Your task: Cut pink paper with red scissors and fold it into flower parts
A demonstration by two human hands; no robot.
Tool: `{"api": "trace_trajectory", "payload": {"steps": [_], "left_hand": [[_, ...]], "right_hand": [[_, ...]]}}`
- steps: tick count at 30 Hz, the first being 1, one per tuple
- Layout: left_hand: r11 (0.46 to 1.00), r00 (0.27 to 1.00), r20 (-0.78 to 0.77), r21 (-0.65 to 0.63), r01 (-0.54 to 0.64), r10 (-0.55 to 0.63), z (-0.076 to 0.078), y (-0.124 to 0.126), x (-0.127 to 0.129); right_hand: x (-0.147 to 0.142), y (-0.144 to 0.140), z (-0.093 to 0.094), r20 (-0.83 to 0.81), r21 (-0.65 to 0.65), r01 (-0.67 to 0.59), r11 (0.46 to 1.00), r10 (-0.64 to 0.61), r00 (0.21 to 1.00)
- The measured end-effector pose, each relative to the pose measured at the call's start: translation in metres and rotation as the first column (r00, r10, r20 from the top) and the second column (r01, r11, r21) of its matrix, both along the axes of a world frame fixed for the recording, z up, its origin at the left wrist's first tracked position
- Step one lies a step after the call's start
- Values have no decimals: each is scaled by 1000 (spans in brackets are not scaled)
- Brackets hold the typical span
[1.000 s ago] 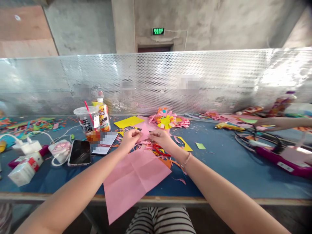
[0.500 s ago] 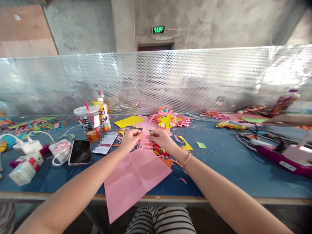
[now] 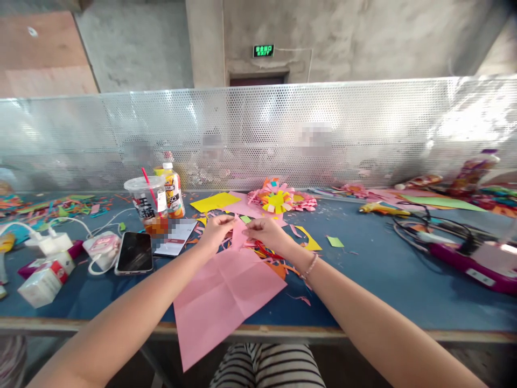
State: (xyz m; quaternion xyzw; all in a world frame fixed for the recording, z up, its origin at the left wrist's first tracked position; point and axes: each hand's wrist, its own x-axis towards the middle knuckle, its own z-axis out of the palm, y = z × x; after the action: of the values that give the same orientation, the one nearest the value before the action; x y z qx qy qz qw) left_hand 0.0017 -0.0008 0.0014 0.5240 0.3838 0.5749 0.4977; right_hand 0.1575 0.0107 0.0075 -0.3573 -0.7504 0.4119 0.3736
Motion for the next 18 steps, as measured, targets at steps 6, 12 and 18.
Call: {"api": "trace_trajectory", "payload": {"steps": [6, 12, 18], "left_hand": [[1000, 1000, 25, 11, -15, 15, 1, 0, -1], [999, 994, 103, -27, -25, 28, 2, 0, 0], [998, 991, 129, -46, -37, 43, 2, 1, 0]], "right_hand": [[-1, 0, -3, 18, -2, -49, 999, 49, 999], [-1, 3, -4, 16, 14, -75, 997, 75, 997], [-1, 4, -6, 19, 6, -55, 998, 55, 998]]}}
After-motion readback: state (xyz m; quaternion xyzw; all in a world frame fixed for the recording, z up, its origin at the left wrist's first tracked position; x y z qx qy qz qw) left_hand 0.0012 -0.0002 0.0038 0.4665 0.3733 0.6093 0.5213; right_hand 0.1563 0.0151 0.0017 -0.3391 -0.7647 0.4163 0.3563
